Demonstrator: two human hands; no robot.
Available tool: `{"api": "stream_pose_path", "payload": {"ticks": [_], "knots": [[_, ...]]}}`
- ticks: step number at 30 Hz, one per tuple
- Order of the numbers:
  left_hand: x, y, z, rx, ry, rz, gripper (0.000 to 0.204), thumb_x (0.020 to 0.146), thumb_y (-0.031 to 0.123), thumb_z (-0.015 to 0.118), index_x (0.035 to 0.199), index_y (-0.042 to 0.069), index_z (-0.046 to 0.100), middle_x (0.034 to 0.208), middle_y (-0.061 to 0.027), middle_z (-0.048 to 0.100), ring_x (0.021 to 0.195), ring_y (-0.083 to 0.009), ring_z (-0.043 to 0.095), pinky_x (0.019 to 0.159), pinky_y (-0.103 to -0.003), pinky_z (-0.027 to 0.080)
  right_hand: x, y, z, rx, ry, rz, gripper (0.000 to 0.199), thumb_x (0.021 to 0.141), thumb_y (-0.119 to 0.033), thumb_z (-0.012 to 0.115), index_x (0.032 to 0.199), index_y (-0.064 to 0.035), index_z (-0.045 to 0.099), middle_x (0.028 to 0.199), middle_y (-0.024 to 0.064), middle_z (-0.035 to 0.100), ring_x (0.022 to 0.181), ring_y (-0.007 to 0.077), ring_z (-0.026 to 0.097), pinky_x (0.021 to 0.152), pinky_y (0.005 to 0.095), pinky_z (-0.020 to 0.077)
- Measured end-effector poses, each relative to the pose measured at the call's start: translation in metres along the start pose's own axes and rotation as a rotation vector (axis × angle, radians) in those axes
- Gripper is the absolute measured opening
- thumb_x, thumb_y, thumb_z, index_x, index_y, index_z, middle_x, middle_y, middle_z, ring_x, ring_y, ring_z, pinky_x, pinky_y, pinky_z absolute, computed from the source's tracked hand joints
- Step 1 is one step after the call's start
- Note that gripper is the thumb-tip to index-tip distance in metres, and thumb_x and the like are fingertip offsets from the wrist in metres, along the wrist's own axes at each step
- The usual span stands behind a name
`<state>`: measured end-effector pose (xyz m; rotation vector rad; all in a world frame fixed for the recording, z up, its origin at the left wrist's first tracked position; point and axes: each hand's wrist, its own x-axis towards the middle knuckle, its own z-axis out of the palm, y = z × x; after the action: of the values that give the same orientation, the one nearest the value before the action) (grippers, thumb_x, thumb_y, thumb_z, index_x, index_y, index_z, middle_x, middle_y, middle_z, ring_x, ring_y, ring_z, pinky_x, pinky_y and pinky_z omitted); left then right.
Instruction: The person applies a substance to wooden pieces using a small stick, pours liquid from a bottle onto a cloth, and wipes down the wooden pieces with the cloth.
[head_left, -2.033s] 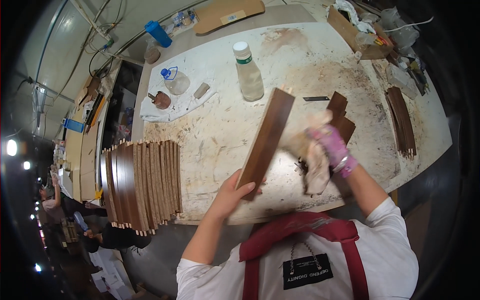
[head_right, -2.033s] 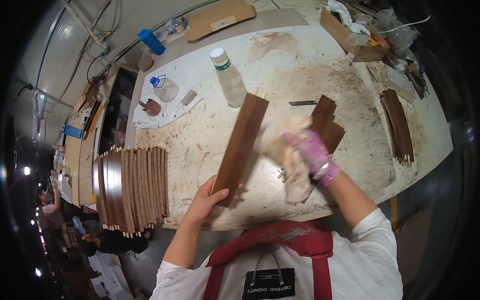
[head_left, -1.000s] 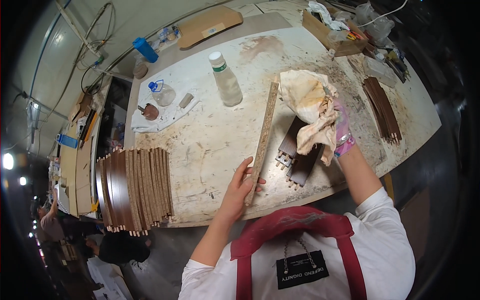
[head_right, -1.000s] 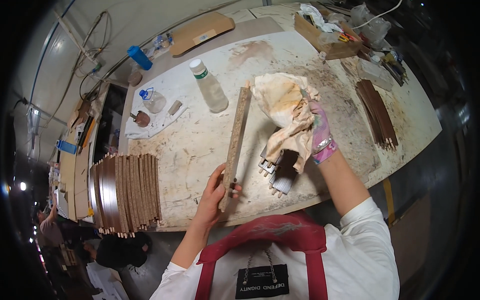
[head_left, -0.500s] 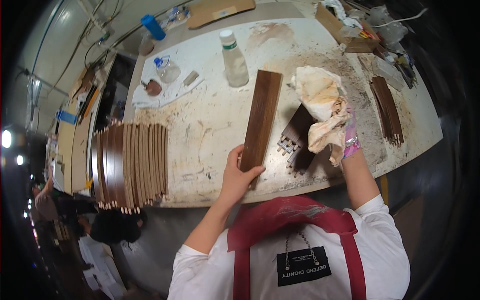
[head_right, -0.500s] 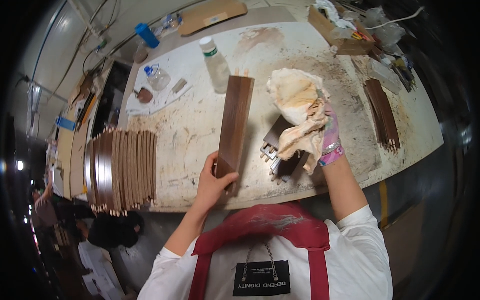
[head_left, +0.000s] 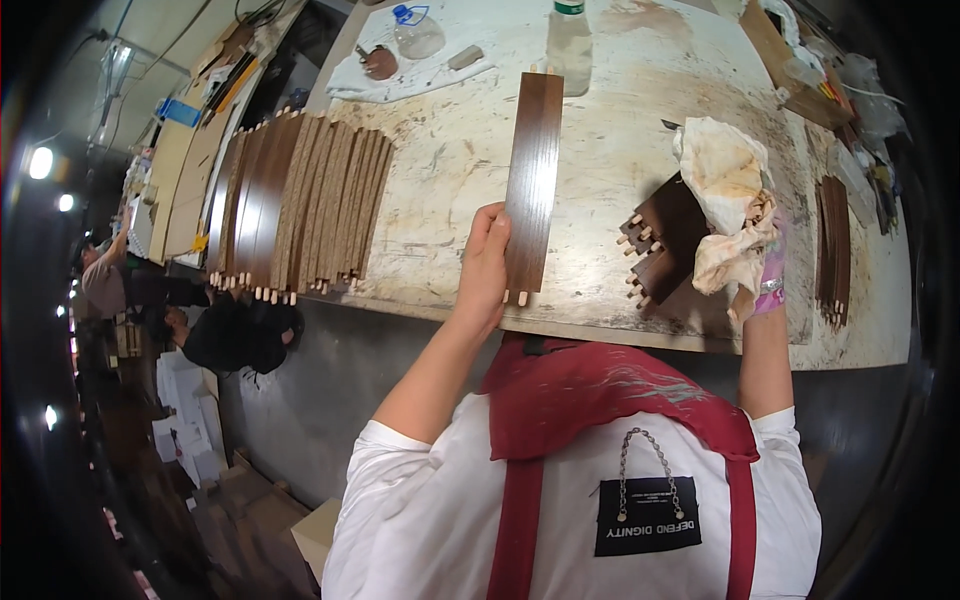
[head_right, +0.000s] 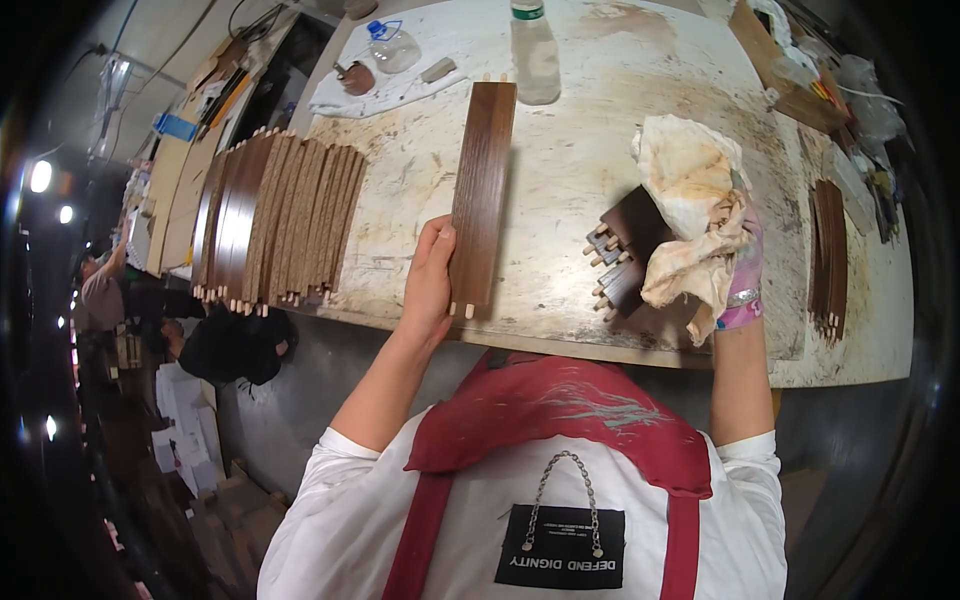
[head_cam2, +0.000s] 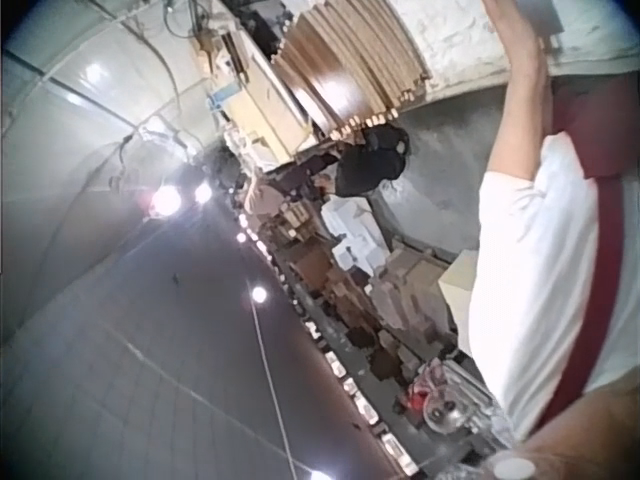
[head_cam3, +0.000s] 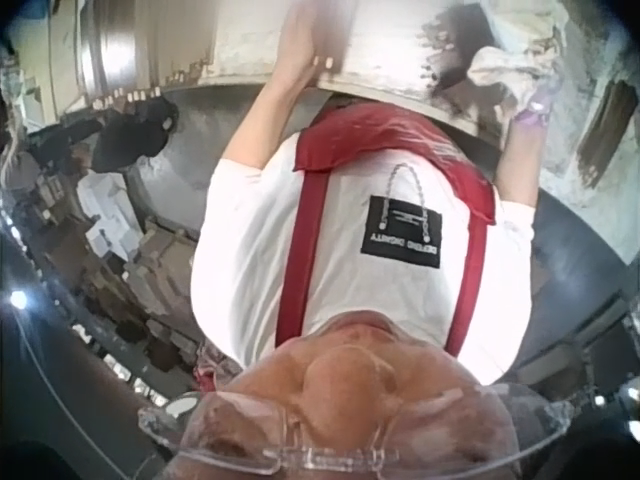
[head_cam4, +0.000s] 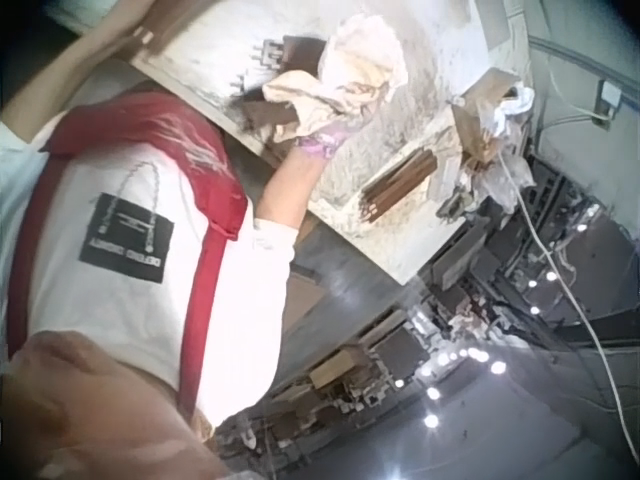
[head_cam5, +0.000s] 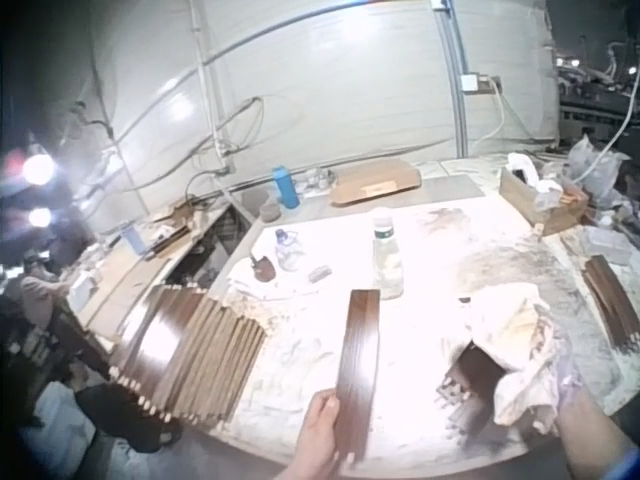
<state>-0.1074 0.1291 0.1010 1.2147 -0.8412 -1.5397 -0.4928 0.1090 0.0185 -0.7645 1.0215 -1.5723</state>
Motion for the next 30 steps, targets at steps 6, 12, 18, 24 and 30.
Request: {"api": "stream_pose_path", "payload": {"ticks": [6, 12, 18, 24, 30], "knots": [[-0.010, 0.007, -0.019, -0.071, 0.121, 0.102, 0.027, 0.098, 0.027, 0.040, 0.112, 0.005, 0.047, 0.101, -0.0033, 0.053, 0.093, -0.0103, 0.048, 0.082, -0.026, 0.041, 0.004, -0.001, 0.041, 0.188, -0.116, 0.153, 0.045, 0.088, -0.019, 0.051, 0.128, 0.0000, 0.040, 0.120, 0.0111, 0.052, 0.104, 0.0202, 0.054, 0.091, 0.0296, 0.0442], [-0.023, 0.017, -0.053, 0.035, 0.295, 0.238, 0.031, 0.098, 0.027, 0.042, 0.113, 0.002, 0.052, 0.107, -0.0031, 0.055, 0.099, -0.0106, 0.048, 0.090, -0.027, 0.039, 0.037, 0.039, -0.017, -0.203, 0.004, 0.118, 0.072, 0.077, -0.031, 0.066, 0.133, 0.0012, 0.034, 0.123, 0.0107, 0.048, 0.112, 0.0211, 0.049, 0.094, 0.0296, 0.0414], [-0.073, 0.107, -0.130, 0.272, 0.393, 0.395, 0.043, 0.093, 0.032, 0.052, 0.127, 0.005, 0.048, 0.117, -0.0064, 0.054, 0.105, -0.0131, 0.051, 0.087, -0.026, 0.043, 0.028, 0.045, 0.013, -0.423, -0.090, -0.333, 0.031, 0.096, -0.025, 0.042, 0.113, -0.0020, 0.055, 0.096, -0.0009, 0.056, 0.079, 0.0097, 0.054, 0.071, 0.0219, 0.0454], [-0.068, 0.207, -0.212, 0.747, 0.536, 0.311, 0.074, 0.076, 0.015, 0.072, 0.136, -0.002, 0.033, 0.112, -0.0153, 0.057, 0.095, -0.0170, 0.056, 0.083, -0.027, 0.045, 0.046, 0.046, 0.042, 0.021, -0.149, 0.016, 0.031, 0.095, -0.025, 0.045, 0.113, -0.0028, 0.056, 0.104, 0.0048, 0.062, 0.091, 0.0133, 0.059, 0.081, 0.0248, 0.0477], [-0.023, 0.217, -0.264, 0.928, 0.510, 0.148, 0.076, 0.075, 0.035, 0.072, 0.131, -0.007, 0.041, 0.114, -0.0187, 0.058, 0.098, -0.0213, 0.058, 0.086, -0.029, 0.045, 0.016, 0.016, 0.113, 0.326, -0.335, 0.312, 0.042, 0.094, -0.031, 0.045, 0.123, -0.0012, 0.051, 0.120, 0.0111, 0.057, 0.106, 0.0234, 0.057, 0.093, 0.0343, 0.0457]]}}
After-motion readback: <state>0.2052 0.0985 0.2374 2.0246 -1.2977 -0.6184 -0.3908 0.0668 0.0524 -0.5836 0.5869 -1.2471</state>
